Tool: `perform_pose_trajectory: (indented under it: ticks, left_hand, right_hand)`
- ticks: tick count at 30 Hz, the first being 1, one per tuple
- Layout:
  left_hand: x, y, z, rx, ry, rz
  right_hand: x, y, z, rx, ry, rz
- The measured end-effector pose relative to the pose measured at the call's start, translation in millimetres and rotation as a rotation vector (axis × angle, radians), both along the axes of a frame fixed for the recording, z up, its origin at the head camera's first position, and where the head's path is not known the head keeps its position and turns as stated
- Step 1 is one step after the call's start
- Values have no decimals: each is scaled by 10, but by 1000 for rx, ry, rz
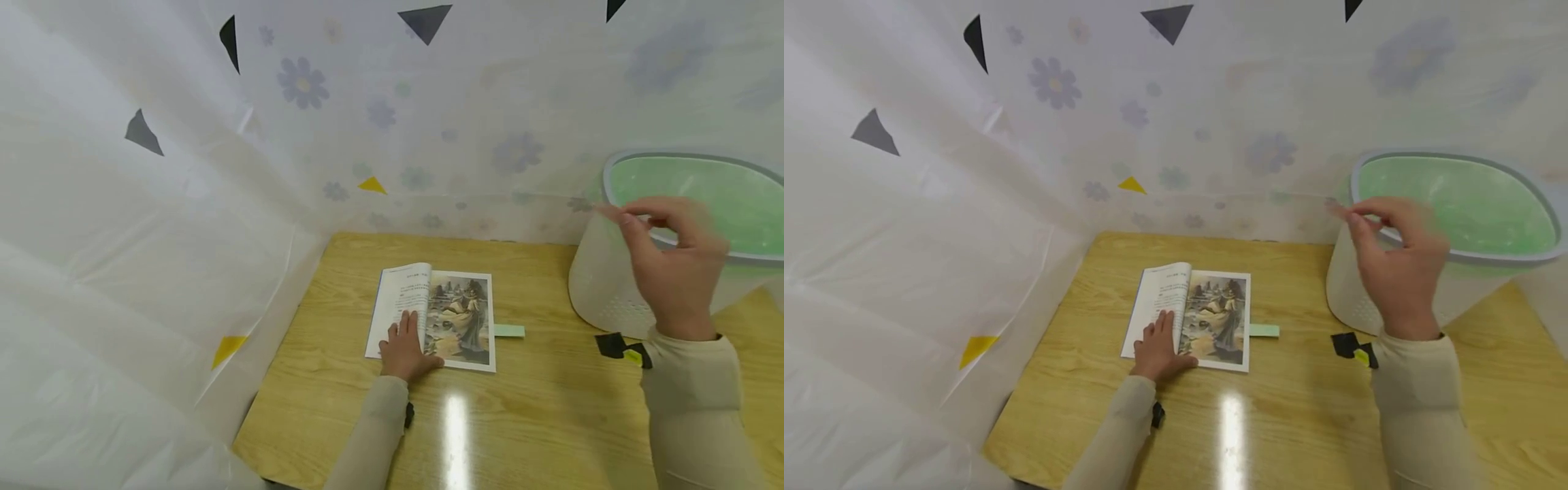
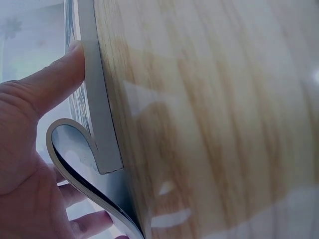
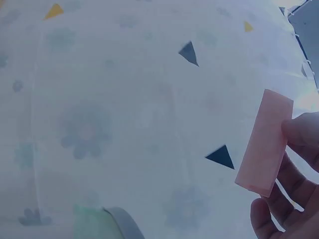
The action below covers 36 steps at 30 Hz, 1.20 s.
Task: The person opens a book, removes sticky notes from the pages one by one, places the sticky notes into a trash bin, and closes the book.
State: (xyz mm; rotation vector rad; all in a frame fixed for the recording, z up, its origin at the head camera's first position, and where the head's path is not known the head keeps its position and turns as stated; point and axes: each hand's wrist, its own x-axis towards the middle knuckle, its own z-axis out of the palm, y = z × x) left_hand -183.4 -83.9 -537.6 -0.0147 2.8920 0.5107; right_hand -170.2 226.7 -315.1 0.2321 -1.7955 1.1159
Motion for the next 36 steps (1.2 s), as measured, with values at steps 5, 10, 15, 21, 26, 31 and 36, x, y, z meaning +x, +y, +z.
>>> perform_pose_trajectory:
  ticks: [5, 10, 15, 21, 26, 31, 36]
  left_hand:
    - [-3, 7, -2, -2, -3, 5]
    - [-16, -3, -19, -9, 11, 8]
    - [-7, -7, -31, 3, 2, 10]
    - [-9, -8, -35, 4, 9, 5]
    - [-4, -5, -2, 13, -7, 0]
    - [17, -7, 26, 16, -6, 1]
    - [30, -5, 32, 17, 2, 4]
  right_hand:
    - [46, 287, 142, 2, -90, -268]
    - [82, 444, 167, -95, -367, -522]
    - [80, 550, 157, -158, -602, -614]
    - [41, 660, 89, -192, -689, -580]
    - [35, 705, 70, -176, -722, -587]
    - [51, 724, 73, -185, -772, -566]
    - [20, 787, 40, -209, -772, -533]
